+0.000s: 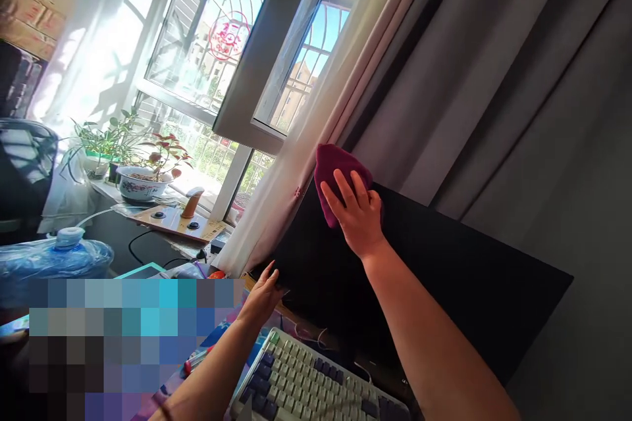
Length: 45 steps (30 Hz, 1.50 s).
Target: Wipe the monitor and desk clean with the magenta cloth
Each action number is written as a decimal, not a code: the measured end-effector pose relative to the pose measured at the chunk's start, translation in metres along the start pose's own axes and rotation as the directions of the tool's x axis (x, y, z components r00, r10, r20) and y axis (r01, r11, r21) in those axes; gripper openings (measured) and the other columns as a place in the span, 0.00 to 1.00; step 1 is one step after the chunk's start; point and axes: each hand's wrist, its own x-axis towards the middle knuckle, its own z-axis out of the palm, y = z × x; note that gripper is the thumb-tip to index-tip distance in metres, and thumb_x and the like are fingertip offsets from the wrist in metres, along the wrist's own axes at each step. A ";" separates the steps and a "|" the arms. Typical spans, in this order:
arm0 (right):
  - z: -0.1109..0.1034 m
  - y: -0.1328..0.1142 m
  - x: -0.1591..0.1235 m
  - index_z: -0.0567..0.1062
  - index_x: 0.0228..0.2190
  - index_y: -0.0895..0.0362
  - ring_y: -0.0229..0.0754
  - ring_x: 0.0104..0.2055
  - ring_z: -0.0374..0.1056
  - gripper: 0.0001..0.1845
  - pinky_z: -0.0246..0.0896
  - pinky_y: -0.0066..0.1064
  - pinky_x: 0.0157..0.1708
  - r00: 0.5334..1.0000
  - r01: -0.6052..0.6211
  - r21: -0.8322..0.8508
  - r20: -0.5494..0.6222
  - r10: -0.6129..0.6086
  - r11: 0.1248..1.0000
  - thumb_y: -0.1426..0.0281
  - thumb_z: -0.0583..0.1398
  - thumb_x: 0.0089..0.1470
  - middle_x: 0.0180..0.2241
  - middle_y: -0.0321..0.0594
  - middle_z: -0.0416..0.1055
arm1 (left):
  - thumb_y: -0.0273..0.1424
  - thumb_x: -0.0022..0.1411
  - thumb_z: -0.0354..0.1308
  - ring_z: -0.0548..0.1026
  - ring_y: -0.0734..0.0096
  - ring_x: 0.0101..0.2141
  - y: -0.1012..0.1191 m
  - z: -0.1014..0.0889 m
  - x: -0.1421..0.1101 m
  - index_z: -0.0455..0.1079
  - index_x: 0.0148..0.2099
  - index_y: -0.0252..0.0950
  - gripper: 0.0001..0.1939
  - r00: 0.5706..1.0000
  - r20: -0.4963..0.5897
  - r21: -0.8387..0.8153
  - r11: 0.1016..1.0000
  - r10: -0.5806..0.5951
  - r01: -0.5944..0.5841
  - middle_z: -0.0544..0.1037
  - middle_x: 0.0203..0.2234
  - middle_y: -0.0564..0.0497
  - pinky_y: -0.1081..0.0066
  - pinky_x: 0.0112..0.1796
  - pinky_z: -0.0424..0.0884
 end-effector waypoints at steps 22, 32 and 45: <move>0.009 -0.024 0.035 0.74 0.62 0.51 0.71 0.77 0.52 0.31 0.69 0.60 0.59 0.973 -0.101 0.091 0.217 0.079 0.991 0.73 0.69 0.59 0.79 0.58 0.51 | 0.41 0.68 0.71 0.83 0.58 0.51 -0.008 -0.011 -0.004 0.73 0.56 0.41 0.19 0.992 -0.005 -0.173 0.977 -0.125 0.122 0.85 0.53 0.47 0.61 0.54 0.79; 0.016 -0.044 0.033 0.52 0.78 0.51 0.81 0.82 0.32 0.65 0.55 0.78 0.66 0.929 -0.130 0.122 0.362 0.077 0.984 0.42 0.73 0.53 0.82 0.68 0.31 | 0.34 0.70 0.66 0.75 0.48 0.67 0.000 0.001 -0.010 0.74 0.48 0.40 0.07 0.993 0.016 -0.226 0.967 -0.114 0.114 0.86 0.53 0.45 0.51 0.65 0.73; 0.034 -0.048 0.031 0.54 0.77 0.48 0.76 0.81 0.40 0.49 0.57 0.76 0.64 0.968 -0.227 0.111 0.138 0.211 0.968 0.74 0.62 0.60 0.82 0.60 0.40 | 0.36 0.71 0.66 0.71 0.47 0.70 -0.003 0.001 -0.010 0.75 0.52 0.39 0.11 0.995 0.018 -0.196 0.976 -0.095 0.097 0.85 0.56 0.44 0.51 0.66 0.72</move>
